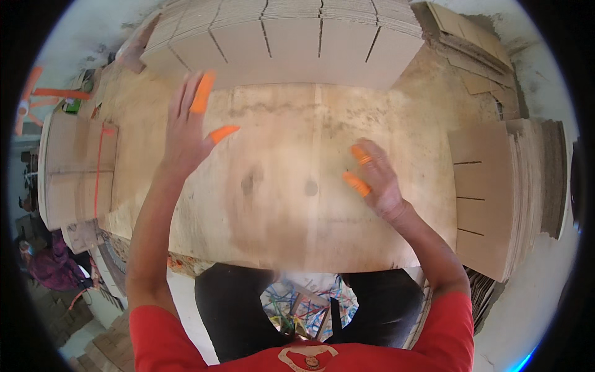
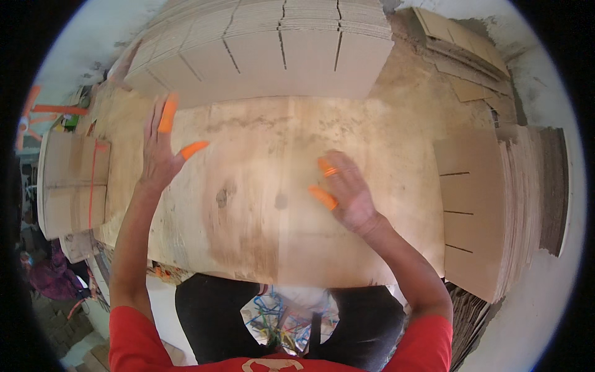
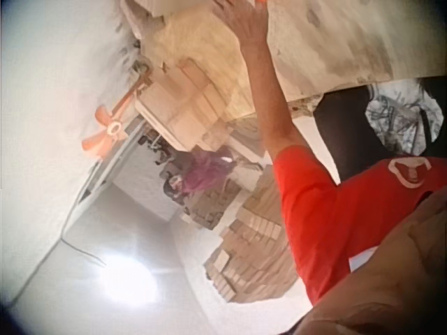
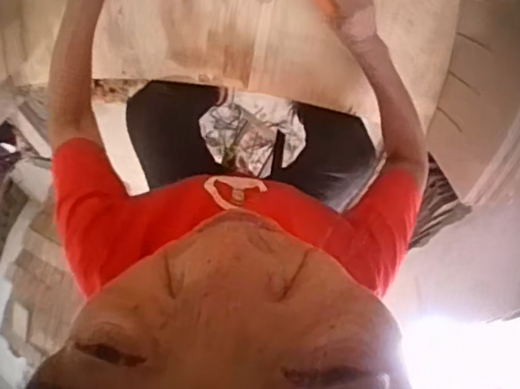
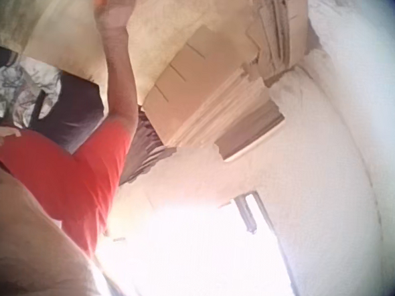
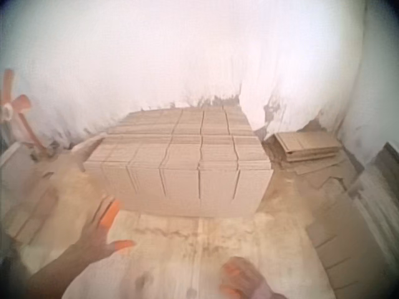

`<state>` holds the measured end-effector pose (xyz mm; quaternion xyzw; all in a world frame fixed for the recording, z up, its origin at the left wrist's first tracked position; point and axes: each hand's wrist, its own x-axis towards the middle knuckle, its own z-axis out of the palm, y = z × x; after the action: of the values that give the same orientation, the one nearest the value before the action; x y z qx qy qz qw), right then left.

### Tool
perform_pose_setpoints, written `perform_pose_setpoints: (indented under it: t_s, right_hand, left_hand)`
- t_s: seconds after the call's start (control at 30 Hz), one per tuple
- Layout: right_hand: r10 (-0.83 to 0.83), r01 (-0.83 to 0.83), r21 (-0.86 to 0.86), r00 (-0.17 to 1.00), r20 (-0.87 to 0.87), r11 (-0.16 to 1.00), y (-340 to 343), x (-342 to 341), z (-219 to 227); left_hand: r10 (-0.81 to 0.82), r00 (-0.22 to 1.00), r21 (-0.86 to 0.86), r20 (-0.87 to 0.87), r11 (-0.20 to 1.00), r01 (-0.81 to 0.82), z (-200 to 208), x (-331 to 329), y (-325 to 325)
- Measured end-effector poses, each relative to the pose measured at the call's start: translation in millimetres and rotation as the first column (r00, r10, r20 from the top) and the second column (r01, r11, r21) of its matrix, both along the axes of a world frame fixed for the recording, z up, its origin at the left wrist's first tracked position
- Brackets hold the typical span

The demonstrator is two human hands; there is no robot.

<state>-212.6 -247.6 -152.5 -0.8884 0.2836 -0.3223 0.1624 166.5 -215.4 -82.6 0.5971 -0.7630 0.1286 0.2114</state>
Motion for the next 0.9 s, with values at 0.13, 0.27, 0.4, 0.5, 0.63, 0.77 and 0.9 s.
perform_pose_setpoints:
  t_s: [0.13,0.27,0.4,0.5,0.63,0.77,0.9]
  right_hand:
    - [0.081,-0.069,0.129,0.993,-0.091,0.989,-16,54,3]
    - [0.008,0.031,0.211,0.983,-0.185,0.977,-22,71,-13]
    - [0.027,0.076,0.293,0.942,-0.334,0.953,-22,74,-5]
    - [0.036,0.100,0.287,0.902,-0.430,0.953,-21,76,-7]
    - [0.081,0.139,0.353,0.837,-0.542,0.925,-19,78,-6]
    - [0.124,0.154,0.418,0.815,-0.567,0.895,-16,79,-14]
    - [0.211,0.073,0.542,0.871,-0.444,0.837,-49,79,48]
  left_hand:
    - [-0.110,0.992,-0.080,0.059,0.990,0.114,29,-19,-89]
    - [-0.075,0.997,0.001,0.034,0.997,0.075,59,-22,-153]
    - [-0.072,0.991,0.304,0.114,0.952,0.034,58,0,-187]
    - [-0.095,0.990,0.416,0.105,0.908,0.043,60,1,-198]
    - [-0.083,0.993,0.501,0.081,0.865,0.032,74,-6,-202]
    - [-0.077,0.994,0.563,0.079,0.826,0.019,81,-7,-207]
    - [-0.065,0.979,0.628,0.191,0.775,-0.071,85,-6,-216]
